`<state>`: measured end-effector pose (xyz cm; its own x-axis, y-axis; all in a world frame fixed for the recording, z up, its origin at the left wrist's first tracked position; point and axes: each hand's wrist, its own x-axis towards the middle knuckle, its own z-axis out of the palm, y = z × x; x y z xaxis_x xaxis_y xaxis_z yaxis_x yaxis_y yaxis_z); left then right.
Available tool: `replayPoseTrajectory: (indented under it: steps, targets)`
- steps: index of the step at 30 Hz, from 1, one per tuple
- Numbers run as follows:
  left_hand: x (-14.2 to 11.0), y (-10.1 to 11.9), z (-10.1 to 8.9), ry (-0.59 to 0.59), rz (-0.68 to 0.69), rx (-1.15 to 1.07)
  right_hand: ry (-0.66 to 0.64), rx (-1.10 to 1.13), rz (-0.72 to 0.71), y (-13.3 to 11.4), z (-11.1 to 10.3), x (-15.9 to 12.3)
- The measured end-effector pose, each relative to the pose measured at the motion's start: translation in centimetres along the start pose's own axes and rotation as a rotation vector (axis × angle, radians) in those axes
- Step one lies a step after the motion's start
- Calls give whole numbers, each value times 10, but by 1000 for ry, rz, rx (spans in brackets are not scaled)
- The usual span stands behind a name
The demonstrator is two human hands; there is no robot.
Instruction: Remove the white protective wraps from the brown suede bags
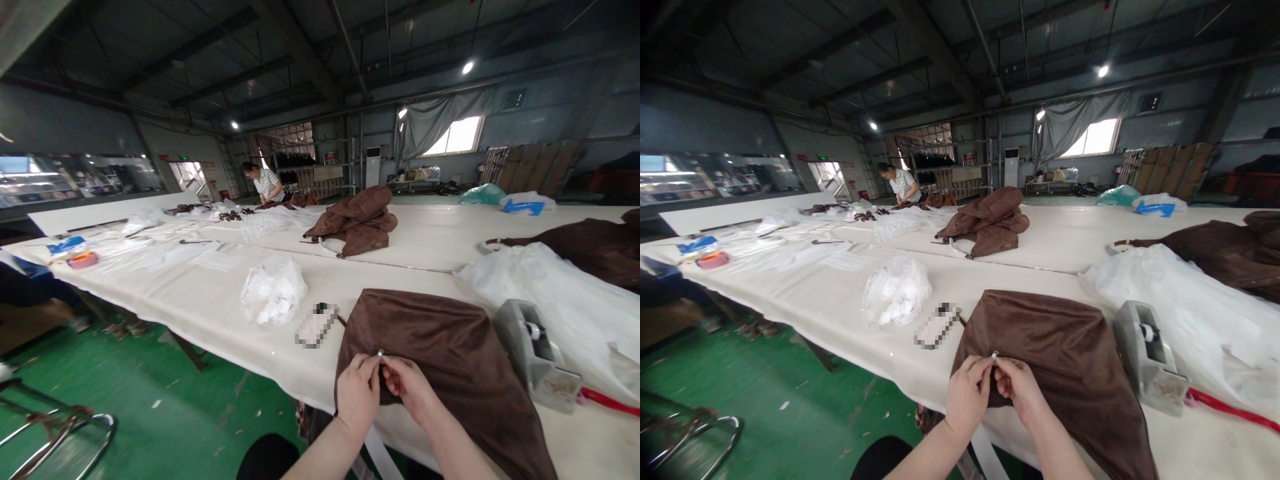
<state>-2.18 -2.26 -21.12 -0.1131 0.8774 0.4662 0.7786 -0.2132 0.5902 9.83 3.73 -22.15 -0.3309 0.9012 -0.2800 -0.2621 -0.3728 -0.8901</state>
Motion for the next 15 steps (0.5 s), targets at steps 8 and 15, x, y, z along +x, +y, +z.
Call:
replayPoseTrajectory:
  steps: [8,15]
  targets:
    - [1,-1,1,39,-140,-141,86,-180,-59,10,2,5]
    - [5,5,-4,-48,-185,-314,88,-295,-32,8,3,5]
